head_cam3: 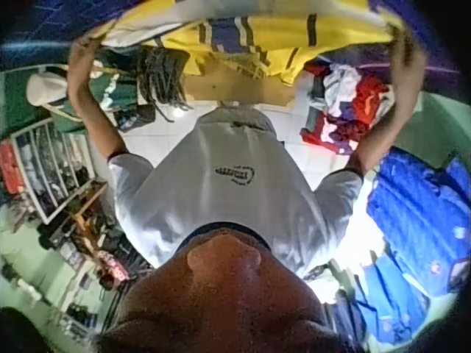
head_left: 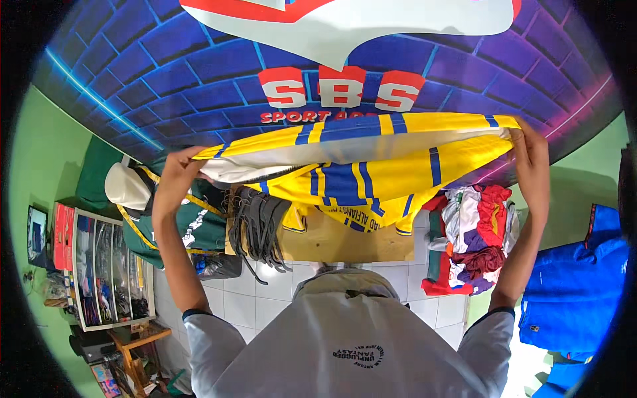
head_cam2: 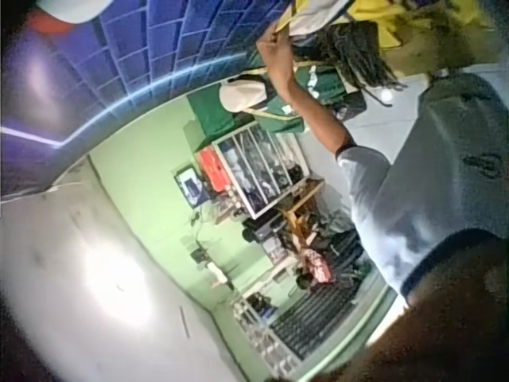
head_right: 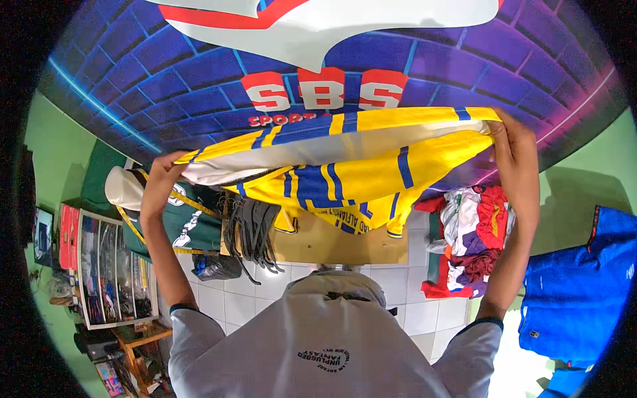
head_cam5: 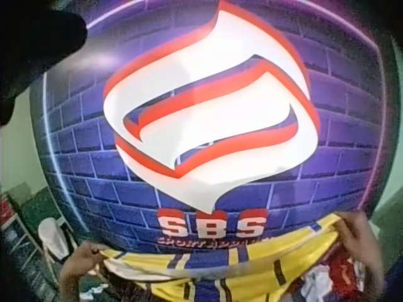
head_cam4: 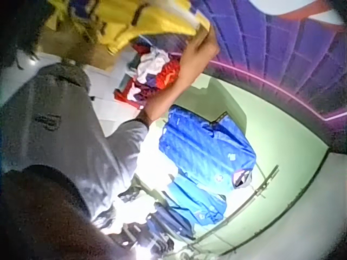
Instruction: Folding a yellow and blue sports jersey on a workbench.
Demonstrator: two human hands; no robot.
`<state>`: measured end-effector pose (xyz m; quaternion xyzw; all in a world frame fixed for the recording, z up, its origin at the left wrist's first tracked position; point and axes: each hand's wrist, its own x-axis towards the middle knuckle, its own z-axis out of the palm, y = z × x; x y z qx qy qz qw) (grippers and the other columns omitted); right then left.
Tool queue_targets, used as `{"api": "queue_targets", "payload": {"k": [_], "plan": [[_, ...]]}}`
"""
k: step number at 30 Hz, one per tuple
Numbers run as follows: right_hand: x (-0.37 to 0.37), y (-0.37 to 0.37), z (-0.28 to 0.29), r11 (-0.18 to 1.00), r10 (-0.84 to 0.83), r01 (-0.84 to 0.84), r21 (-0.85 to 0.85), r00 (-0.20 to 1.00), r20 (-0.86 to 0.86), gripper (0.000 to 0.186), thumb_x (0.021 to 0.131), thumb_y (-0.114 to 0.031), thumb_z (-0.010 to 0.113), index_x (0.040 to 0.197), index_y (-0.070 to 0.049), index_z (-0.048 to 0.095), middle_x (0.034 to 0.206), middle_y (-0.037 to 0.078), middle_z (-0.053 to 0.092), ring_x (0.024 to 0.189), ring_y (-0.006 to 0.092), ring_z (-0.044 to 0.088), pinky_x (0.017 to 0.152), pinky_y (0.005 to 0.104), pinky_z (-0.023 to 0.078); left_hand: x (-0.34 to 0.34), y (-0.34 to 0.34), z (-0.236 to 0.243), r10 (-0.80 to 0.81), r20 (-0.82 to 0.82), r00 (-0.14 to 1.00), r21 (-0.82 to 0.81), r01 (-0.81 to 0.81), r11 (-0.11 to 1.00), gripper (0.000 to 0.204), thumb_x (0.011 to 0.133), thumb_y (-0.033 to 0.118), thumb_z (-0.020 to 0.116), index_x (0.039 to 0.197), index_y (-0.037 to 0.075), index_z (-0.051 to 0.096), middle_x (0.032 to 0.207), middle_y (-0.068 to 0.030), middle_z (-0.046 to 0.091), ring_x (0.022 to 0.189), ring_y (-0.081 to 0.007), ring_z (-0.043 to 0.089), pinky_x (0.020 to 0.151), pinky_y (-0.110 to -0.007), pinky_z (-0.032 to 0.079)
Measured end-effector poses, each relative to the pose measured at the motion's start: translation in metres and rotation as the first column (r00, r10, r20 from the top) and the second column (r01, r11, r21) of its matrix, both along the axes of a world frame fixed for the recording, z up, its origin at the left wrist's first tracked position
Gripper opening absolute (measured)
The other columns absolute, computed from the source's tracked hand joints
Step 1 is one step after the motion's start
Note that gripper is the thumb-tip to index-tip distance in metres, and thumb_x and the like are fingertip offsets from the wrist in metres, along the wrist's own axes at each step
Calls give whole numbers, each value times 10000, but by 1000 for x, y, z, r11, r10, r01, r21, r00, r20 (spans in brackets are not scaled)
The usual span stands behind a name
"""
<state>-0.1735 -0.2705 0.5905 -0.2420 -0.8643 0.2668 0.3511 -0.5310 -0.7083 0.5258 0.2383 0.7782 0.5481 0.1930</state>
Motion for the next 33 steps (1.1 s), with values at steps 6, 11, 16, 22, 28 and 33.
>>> {"api": "queue_targets", "payload": {"k": [6,11,16,22,28,33], "plan": [[10,12,15,997,-1,-1,-72,1000,-24,269,1002,-89,582,1214,17,711,915,51,709,635,60,491,574,192,442,14,7,16,35,-108,993,295,-2,955,233,755,-113,643,947,-36,750,841,-70,695,634,-114,529,600,-243,439],[32,25,31,996,-55,51,-71,996,-63,287,1017,-112,572,1248,-1,700,956,72,721,670,68,514,607,194,462,-21,-34,15,-326,-486,811,94,419,903,139,771,-87,684,873,-9,736,732,-6,612,596,-67,423,556,-210,337],[47,12,42,988,-59,76,135,990,-126,284,1021,-127,573,1237,0,707,993,77,723,727,86,549,654,199,475,-1,-37,29,7,-393,920,177,68,982,95,757,-67,728,810,10,712,690,34,528,595,-45,346,551,-194,255],[85,5,56,976,-148,155,150,987,-57,290,1035,-168,562,1217,-3,714,1016,73,725,768,101,580,684,198,464,38,-36,63,43,-432,901,71,-14,997,84,821,-48,698,807,22,652,684,36,522,611,-46,379,562,-192,289],[124,8,77,953,-184,202,226,978,-98,304,1036,-183,558,1227,8,696,1079,96,713,879,147,612,768,232,472,78,-34,91,227,-574,787,109,-202,973,75,913,9,648,896,48,586,694,15,555,622,-33,436,564,-184,335],[111,27,84,974,-39,42,223,999,-16,337,1045,-208,539,1241,31,674,1156,123,700,956,185,656,820,246,498,72,-28,100,171,-469,867,86,-148,985,59,963,57,618,954,67,560,723,-3,585,631,-21,479,549,-171,354]]}}
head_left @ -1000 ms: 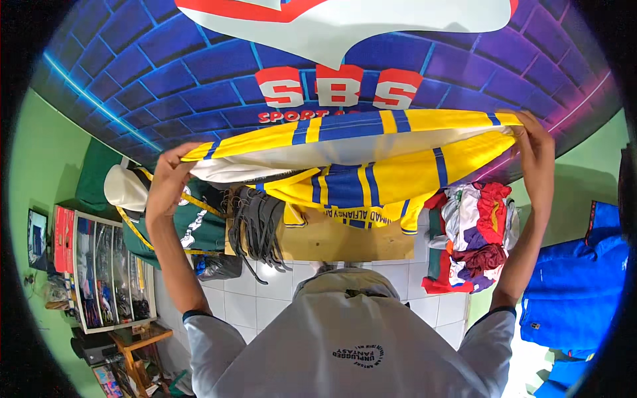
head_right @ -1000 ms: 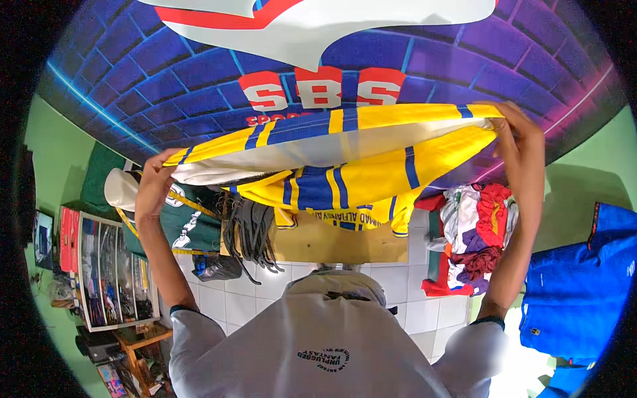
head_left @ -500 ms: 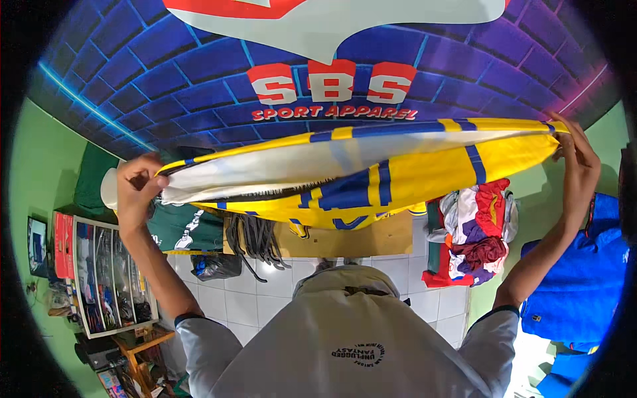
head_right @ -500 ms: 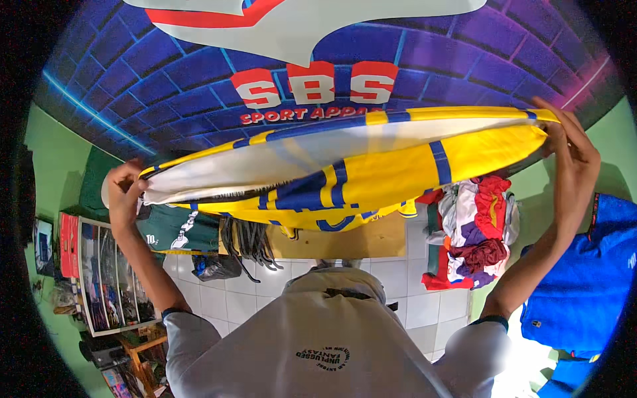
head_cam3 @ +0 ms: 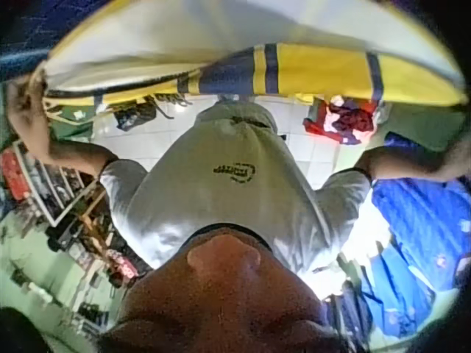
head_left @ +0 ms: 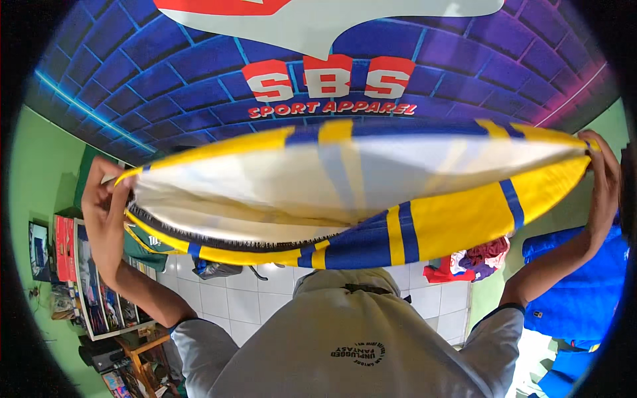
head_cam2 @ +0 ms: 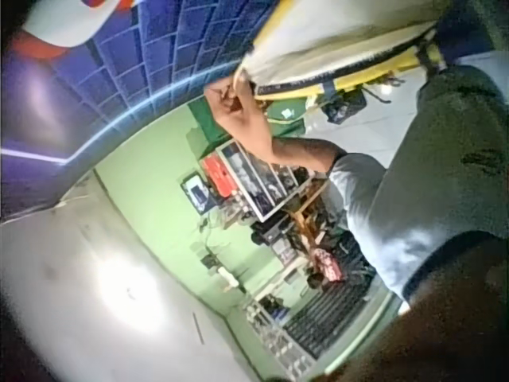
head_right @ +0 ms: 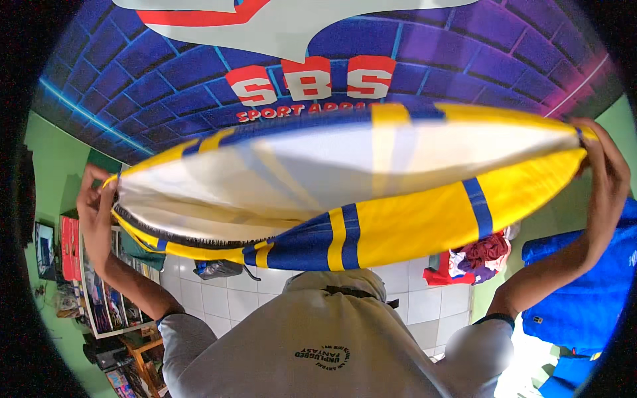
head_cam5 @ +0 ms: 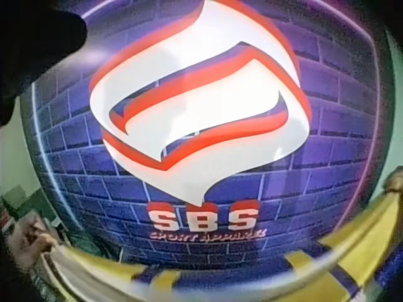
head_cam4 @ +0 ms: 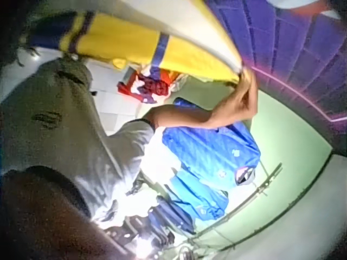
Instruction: Folding a yellow and blue sports jersey on a workbench.
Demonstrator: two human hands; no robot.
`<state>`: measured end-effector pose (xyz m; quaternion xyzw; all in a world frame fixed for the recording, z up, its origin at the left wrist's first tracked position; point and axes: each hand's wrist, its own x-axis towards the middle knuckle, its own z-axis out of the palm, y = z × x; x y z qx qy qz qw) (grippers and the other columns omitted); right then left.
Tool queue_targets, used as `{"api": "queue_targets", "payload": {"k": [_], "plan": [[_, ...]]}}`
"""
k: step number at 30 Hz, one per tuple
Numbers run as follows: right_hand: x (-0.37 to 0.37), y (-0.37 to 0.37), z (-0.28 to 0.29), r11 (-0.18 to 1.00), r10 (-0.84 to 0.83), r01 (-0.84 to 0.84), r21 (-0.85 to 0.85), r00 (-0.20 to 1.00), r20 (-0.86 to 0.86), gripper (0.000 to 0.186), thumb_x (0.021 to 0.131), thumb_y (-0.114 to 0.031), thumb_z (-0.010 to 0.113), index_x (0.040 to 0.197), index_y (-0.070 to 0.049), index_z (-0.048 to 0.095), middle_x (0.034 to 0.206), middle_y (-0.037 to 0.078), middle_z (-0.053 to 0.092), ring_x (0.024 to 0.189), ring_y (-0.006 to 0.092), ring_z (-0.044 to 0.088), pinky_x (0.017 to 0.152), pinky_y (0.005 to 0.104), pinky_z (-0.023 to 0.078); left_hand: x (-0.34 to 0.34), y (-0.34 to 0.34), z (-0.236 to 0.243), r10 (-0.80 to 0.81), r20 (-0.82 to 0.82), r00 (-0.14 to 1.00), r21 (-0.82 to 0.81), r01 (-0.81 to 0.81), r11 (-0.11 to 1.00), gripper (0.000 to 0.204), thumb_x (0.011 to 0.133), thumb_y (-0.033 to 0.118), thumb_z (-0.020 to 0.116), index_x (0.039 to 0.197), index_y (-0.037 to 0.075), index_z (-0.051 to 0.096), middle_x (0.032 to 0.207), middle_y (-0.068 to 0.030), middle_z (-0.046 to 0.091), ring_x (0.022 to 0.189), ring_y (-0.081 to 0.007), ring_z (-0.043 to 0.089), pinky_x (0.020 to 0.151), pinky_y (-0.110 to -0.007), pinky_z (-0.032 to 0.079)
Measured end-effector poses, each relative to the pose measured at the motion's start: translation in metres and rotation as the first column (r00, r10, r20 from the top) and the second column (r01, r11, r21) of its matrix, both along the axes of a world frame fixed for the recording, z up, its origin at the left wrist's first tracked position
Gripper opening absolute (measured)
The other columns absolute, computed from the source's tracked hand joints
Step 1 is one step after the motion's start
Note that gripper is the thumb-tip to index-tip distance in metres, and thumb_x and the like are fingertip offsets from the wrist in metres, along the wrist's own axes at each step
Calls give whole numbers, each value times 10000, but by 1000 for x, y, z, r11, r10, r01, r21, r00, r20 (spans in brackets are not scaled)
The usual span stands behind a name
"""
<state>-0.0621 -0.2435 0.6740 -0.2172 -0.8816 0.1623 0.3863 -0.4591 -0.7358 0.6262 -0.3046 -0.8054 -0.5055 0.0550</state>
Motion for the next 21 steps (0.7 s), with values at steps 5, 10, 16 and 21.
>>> {"api": "queue_targets", "payload": {"k": [5,10,16,21], "plan": [[-58,17,-5,950,-35,75,-303,990,136,304,1027,-178,581,1251,4,677,837,67,680,626,81,541,546,200,427,-35,41,-10,-6,168,986,-60,16,998,47,993,109,595,1009,67,584,778,0,600,611,-12,475,515,-149,329],[-126,42,-30,891,167,-181,-416,983,-69,304,1015,-181,610,1217,39,669,844,81,687,656,113,652,564,192,473,-80,78,-34,-98,406,909,283,-23,959,173,1006,194,605,1121,69,634,769,33,564,581,-30,424,514,-158,305],[-129,84,-45,863,117,-208,-459,969,-218,316,1018,-164,605,1235,59,661,918,106,694,759,121,645,673,185,492,-80,110,-46,153,-43,987,336,-130,933,174,973,218,675,1025,51,672,766,7,599,596,-42,436,529,-176,327],[-94,64,-52,873,-14,-171,-456,928,-373,307,1016,-127,579,1252,54,661,899,84,677,783,116,588,722,208,466,-44,96,-40,256,-223,941,384,-157,910,114,929,158,720,948,60,665,770,-21,624,620,-44,452,566,-179,359]]}}
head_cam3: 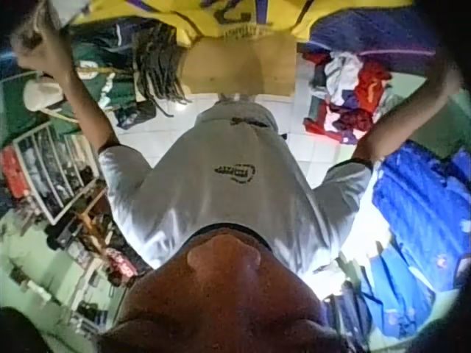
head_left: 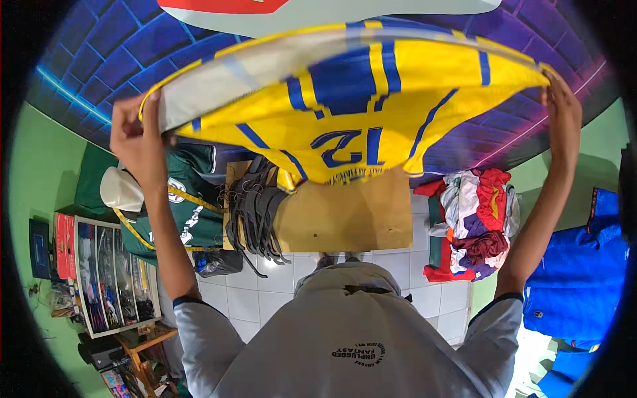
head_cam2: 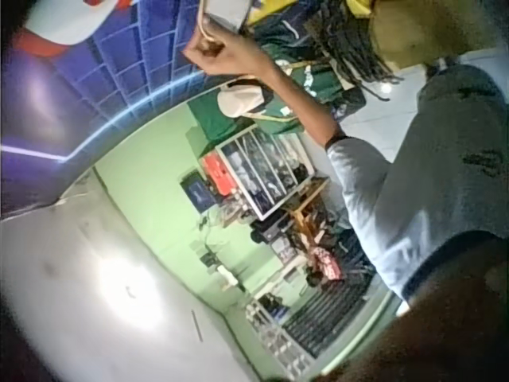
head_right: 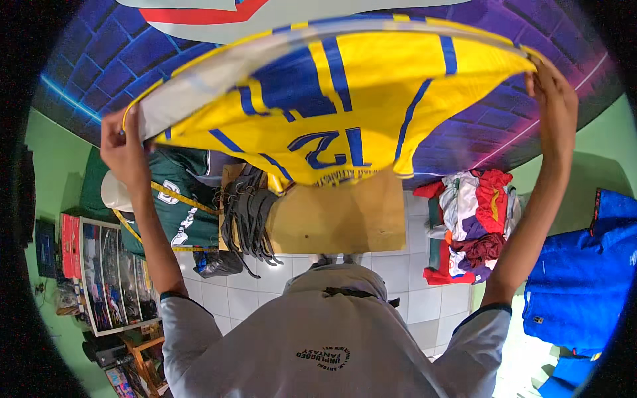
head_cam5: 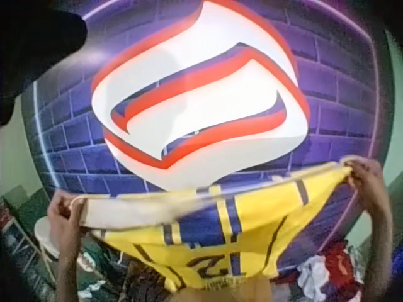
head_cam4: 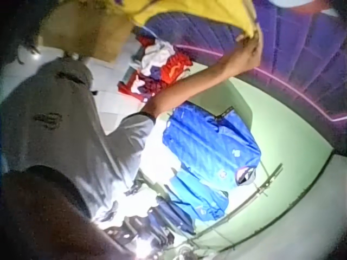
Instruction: Folding a yellow and blue sports jersey on a workbench.
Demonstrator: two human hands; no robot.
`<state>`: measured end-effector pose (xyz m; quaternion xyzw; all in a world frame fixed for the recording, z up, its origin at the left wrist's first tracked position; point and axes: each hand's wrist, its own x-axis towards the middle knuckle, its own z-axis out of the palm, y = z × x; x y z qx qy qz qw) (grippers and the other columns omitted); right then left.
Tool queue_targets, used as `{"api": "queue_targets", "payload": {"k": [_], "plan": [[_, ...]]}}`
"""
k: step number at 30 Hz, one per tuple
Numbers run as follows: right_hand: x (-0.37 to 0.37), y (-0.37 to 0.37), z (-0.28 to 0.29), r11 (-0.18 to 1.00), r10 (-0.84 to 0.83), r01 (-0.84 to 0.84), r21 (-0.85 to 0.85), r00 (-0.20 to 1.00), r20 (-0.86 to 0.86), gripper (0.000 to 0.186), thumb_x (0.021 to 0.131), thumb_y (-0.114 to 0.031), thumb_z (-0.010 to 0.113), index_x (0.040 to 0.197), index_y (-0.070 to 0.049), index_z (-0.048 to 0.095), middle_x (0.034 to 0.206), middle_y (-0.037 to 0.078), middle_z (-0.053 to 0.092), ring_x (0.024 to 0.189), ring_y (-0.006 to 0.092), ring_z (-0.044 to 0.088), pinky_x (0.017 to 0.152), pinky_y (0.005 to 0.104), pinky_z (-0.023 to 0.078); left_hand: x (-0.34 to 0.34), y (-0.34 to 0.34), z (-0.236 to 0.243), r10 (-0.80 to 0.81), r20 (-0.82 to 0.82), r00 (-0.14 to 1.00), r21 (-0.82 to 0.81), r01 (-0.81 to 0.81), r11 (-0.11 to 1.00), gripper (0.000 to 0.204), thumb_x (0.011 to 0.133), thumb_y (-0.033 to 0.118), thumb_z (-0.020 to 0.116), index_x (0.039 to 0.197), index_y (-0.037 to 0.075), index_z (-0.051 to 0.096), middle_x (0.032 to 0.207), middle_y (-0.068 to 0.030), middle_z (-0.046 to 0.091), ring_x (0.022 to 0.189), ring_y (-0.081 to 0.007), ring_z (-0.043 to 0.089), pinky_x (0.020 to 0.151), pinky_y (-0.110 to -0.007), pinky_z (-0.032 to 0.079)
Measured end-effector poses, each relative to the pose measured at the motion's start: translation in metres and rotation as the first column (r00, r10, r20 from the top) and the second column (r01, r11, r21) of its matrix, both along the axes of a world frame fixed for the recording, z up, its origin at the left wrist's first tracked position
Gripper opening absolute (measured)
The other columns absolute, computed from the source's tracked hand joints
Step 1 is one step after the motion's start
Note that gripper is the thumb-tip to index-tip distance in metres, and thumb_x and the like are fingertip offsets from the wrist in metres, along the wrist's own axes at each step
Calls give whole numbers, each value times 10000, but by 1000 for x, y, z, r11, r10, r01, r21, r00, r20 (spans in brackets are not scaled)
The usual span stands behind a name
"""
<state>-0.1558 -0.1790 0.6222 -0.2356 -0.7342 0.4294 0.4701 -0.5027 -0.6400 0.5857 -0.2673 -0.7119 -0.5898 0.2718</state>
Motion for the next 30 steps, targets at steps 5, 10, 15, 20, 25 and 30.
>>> {"api": "queue_targets", "payload": {"k": [5,10,15,20,25,30], "plan": [[64,-62,-55,982,-173,139,130,935,309,284,1024,-210,527,1147,-50,726,845,7,630,682,63,462,605,192,343,27,-71,-60,45,3,999,-112,-44,993,174,783,-4,730,817,73,578,809,-30,626,668,-77,490,612,-204,408],[139,-107,-179,952,81,50,-302,911,405,221,950,-32,588,1105,-39,745,872,29,680,661,94,557,601,204,422,82,-99,-162,-1,538,843,-232,149,961,202,695,-101,762,752,39,629,729,-8,608,588,-79,450,554,-206,394],[164,-150,-311,850,88,125,-512,924,372,253,942,-2,561,1154,10,699,969,53,691,789,119,609,723,234,505,135,-99,-256,61,740,670,-258,199,945,123,774,-40,808,767,7,694,714,-12,612,609,-77,448,557,-209,381],[194,-171,-482,790,134,71,-609,949,285,240,927,-17,583,1124,28,711,1014,84,718,850,157,636,746,261,534,168,-119,-365,9,728,686,-239,241,940,98,813,-13,782,806,11,687,763,-40,633,598,-103,503,553,-229,422],[202,-198,-528,651,141,146,-745,941,307,303,891,-48,664,1185,18,691,1042,103,722,850,169,661,738,258,542,201,-125,-395,29,896,444,-173,287,942,93,872,-36,661,941,25,661,798,-40,622,547,-124,515,514,-258,455],[198,-235,-539,477,66,222,-851,956,286,316,878,-95,698,1174,16,702,968,101,737,819,157,665,706,251,536,225,-145,-418,121,947,297,-213,301,929,78,961,36,588,1032,45,619,929,-110,647,592,-160,568,524,-313,503]]}}
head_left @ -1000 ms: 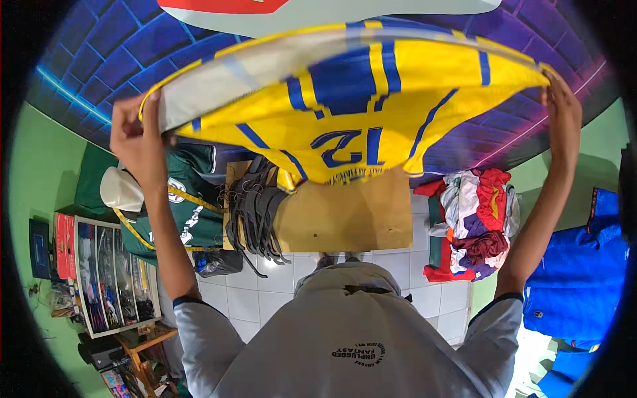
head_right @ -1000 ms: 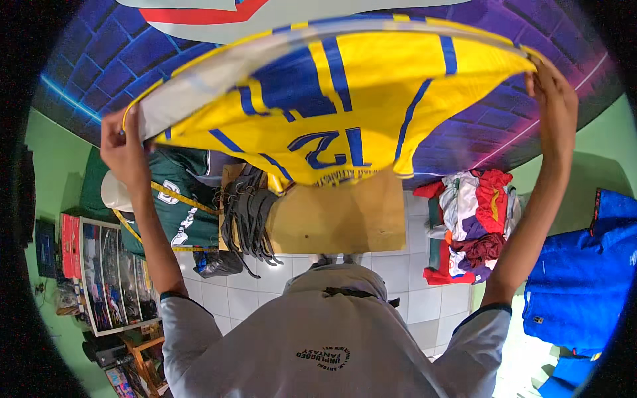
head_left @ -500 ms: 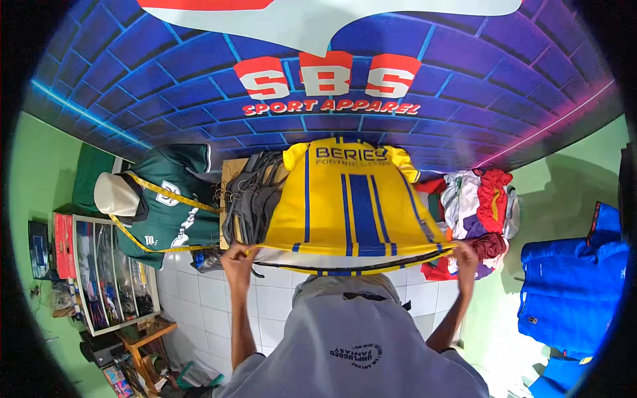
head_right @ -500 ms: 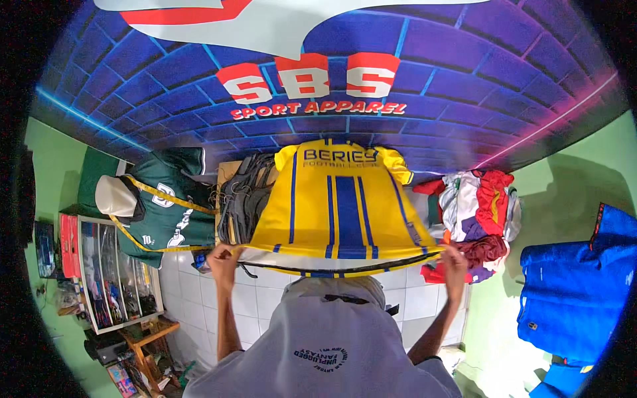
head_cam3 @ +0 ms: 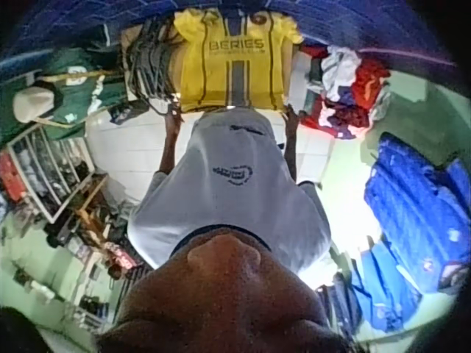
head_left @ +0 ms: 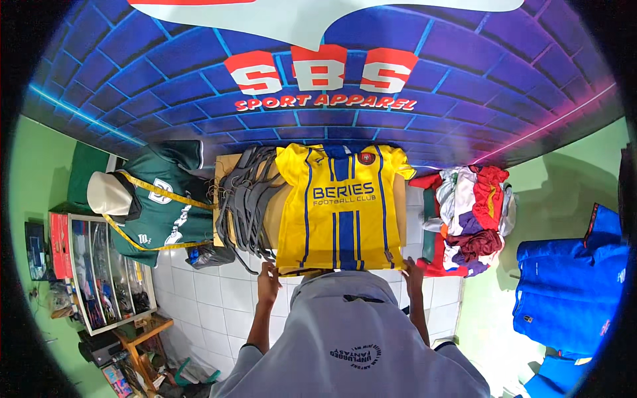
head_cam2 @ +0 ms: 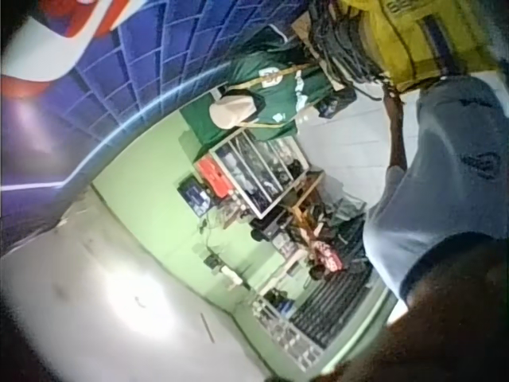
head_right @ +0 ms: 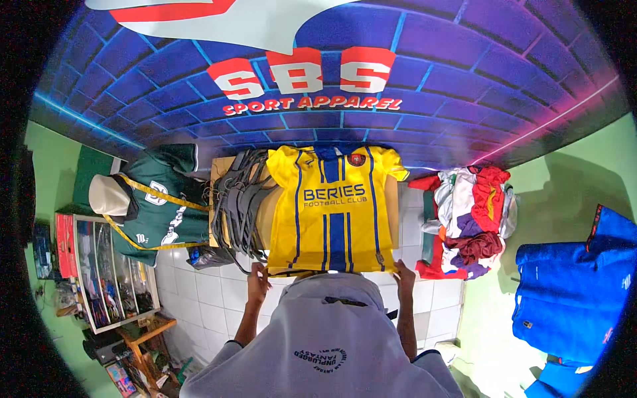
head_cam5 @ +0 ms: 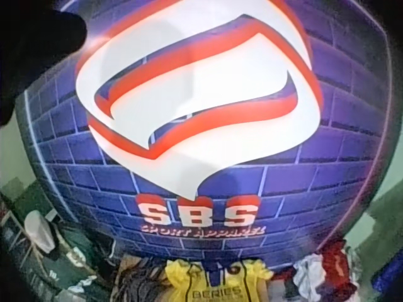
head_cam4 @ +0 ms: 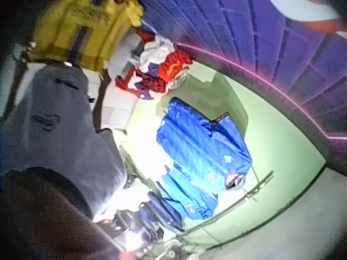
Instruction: Folding a yellow and blue sports jersey on a workbench.
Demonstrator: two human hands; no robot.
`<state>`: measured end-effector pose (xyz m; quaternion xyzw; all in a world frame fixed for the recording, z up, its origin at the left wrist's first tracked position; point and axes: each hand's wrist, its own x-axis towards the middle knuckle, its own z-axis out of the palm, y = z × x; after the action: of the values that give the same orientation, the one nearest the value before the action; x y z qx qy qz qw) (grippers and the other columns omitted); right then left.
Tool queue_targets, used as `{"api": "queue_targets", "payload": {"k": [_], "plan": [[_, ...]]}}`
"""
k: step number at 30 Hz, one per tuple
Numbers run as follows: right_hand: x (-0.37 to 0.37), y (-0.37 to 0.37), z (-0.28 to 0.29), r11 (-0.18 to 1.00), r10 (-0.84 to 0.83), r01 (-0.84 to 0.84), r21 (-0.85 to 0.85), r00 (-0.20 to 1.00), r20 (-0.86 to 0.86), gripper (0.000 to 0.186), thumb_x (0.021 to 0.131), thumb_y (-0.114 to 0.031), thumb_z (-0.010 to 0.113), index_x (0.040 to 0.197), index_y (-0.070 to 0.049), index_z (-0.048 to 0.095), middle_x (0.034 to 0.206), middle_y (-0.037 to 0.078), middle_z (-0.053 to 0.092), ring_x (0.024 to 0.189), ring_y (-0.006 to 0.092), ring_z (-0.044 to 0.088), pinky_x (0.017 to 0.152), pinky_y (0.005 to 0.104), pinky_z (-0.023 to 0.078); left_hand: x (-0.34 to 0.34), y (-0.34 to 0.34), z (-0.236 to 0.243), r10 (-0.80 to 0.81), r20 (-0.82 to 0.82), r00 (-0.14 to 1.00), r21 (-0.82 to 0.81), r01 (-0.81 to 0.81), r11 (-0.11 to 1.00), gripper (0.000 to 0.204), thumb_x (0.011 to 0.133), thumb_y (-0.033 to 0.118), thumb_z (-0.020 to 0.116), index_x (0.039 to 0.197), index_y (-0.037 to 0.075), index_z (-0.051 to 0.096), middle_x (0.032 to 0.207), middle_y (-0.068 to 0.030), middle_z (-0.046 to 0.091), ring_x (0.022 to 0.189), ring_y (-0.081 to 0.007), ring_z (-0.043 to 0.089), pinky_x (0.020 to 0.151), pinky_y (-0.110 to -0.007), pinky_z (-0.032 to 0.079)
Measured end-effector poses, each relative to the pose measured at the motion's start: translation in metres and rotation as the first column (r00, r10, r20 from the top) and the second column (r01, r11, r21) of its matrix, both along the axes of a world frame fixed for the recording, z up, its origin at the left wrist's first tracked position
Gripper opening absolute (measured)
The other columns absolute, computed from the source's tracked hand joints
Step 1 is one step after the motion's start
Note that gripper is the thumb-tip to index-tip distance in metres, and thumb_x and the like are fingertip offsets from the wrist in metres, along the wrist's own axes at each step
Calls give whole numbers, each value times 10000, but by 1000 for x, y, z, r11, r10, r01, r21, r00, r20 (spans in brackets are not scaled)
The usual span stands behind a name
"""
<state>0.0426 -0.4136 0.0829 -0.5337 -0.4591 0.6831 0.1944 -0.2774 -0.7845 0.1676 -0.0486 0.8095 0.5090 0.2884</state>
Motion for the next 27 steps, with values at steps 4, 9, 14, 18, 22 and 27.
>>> {"api": "queue_targets", "payload": {"k": [4,9,14,18,22,27], "plan": [[23,-14,-23,999,36,-41,25,986,163,280,862,-132,722,1100,15,735,878,92,742,776,149,664,671,255,530,15,-10,-13,-121,-7,993,-83,120,989,88,998,89,552,1059,64,610,1000,-147,658,618,-219,602,553,-355,525],[61,-19,-103,978,184,-190,80,980,74,233,845,-148,729,1019,5,757,803,82,737,721,149,660,627,268,520,27,-43,-48,-404,-163,900,-265,354,897,143,1001,146,540,1096,86,628,1061,-168,667,644,-315,625,611,-405,536],[90,-16,-181,913,407,-346,214,792,-456,184,842,-158,706,931,-9,767,766,76,722,669,157,646,571,286,506,53,-69,-110,-568,-258,781,-539,372,756,227,976,189,560,1161,93,651,1133,-171,677,699,-385,642,675,-440,541],[53,-37,-146,936,329,-352,2,877,349,204,865,-124,615,958,-10,756,783,94,720,619,169,635,531,276,491,44,-71,-129,-577,-142,805,-637,372,675,290,958,211,580,1207,87,659,1186,-167,676,742,-395,660,705,-443,543],[15,-21,-117,985,31,-42,168,997,66,231,902,-104,576,1085,-20,690,849,109,716,675,198,681,533,256,499,29,-41,-134,-412,65,909,-326,410,852,312,948,231,617,1211,71,664,1164,-168,681,756,-328,692,682,-401,555],[-27,-1,-95,898,107,-141,417,989,104,213,949,-139,585,1106,-11,648,863,109,710,705,205,697,552,258,516,24,15,-139,247,231,941,134,-282,950,285,966,191,613,1218,60,589,1074,-191,682,669,-295,720,564,-349,591]]}}
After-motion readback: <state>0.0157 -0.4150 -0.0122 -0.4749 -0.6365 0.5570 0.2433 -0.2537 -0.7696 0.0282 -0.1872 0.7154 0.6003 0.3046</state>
